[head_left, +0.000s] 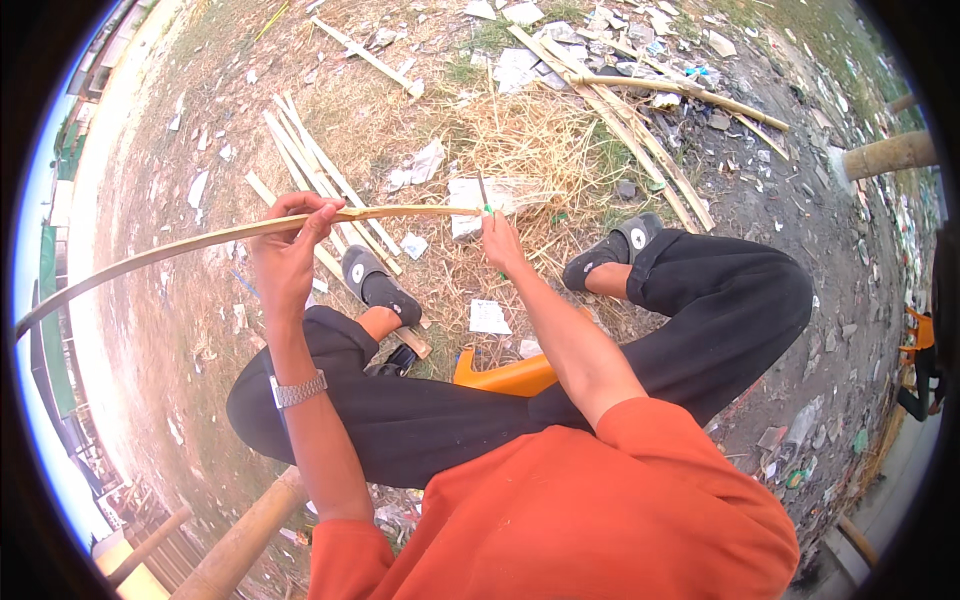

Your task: The person sits on a small stool and uses a green utility knife to peel the outer layer off a long bamboo stick. They hold the stick with their left hand and scrape downwards with the knife in their right hand, repeating the motion along the length of the stick.

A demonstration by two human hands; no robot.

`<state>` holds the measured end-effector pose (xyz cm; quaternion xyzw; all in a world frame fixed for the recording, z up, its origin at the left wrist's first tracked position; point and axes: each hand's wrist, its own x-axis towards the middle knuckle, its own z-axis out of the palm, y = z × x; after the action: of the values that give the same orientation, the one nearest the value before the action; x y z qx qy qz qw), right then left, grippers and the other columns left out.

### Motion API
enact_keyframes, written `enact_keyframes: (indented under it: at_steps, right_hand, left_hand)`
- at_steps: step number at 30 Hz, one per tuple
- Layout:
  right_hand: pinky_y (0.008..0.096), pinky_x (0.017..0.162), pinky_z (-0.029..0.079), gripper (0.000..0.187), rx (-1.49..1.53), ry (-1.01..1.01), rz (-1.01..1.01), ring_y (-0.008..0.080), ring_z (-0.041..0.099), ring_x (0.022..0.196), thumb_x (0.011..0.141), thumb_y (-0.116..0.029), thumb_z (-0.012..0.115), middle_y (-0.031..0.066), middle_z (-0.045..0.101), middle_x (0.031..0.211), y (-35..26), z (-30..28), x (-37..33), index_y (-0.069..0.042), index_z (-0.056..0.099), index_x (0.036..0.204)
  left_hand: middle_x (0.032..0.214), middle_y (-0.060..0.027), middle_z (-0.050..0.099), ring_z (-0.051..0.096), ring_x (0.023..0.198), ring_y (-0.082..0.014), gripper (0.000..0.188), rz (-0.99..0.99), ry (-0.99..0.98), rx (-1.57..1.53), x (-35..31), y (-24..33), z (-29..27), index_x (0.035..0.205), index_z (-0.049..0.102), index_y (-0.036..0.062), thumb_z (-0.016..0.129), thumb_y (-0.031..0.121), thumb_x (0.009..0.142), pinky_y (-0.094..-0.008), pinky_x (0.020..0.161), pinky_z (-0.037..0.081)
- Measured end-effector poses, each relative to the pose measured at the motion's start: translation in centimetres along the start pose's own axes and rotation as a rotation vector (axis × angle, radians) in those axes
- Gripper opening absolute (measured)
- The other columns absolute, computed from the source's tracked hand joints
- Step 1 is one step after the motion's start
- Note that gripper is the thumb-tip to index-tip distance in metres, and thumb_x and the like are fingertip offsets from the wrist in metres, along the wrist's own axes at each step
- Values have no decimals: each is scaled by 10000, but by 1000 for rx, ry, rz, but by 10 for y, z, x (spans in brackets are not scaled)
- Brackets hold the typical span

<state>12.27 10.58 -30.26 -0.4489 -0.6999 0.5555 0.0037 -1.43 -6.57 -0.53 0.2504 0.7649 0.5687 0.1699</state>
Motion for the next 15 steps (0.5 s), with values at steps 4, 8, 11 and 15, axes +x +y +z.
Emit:
enact_keyframes:
  at_steps: [4, 8, 11, 15]
  right_hand:
    - [561, 809, 458, 416, -102, -127, -104, 492, 619, 908, 1018, -361, 363, 335, 637, 917, -88, -45, -62, 15, 494, 1137]
    - [574, 767, 460, 369, -50, -154, -239, 512, 615, 831, 1028, -333, 385, 328, 630, 827, -153, -70, -142, 10, 492, 1109]
    - [579, 722, 471, 358, -22, -118, -276, 522, 614, 780, 1033, -337, 387, 319, 625, 771, -160, -72, -174, -1, 487, 1103]
    - [590, 659, 483, 327, -152, 44, -334, 512, 620, 712, 1036, -352, 383, 301, 619, 711, -132, -47, -172, -40, 474, 1069]
  left_hand:
    - [907, -52, 711, 629, 830, -95, 112, 71, -146, 118, 9, 28, 23, 954, 666, 11, 724, 67, 876, -238, 728, 494]
    - [852, -48, 676, 640, 839, -111, 105, 135, -222, 183, 7, 35, 26, 950, 710, -7, 724, 0, 846, -242, 733, 509]
    - [860, -56, 677, 649, 827, -118, 108, 146, -272, 164, 2, 38, 24, 932, 721, -21, 715, -47, 827, -244, 728, 517]
    - [856, -60, 680, 650, 823, -118, 117, 205, -344, 149, -7, 37, 21, 924, 725, -20, 706, -72, 820, -237, 719, 518]
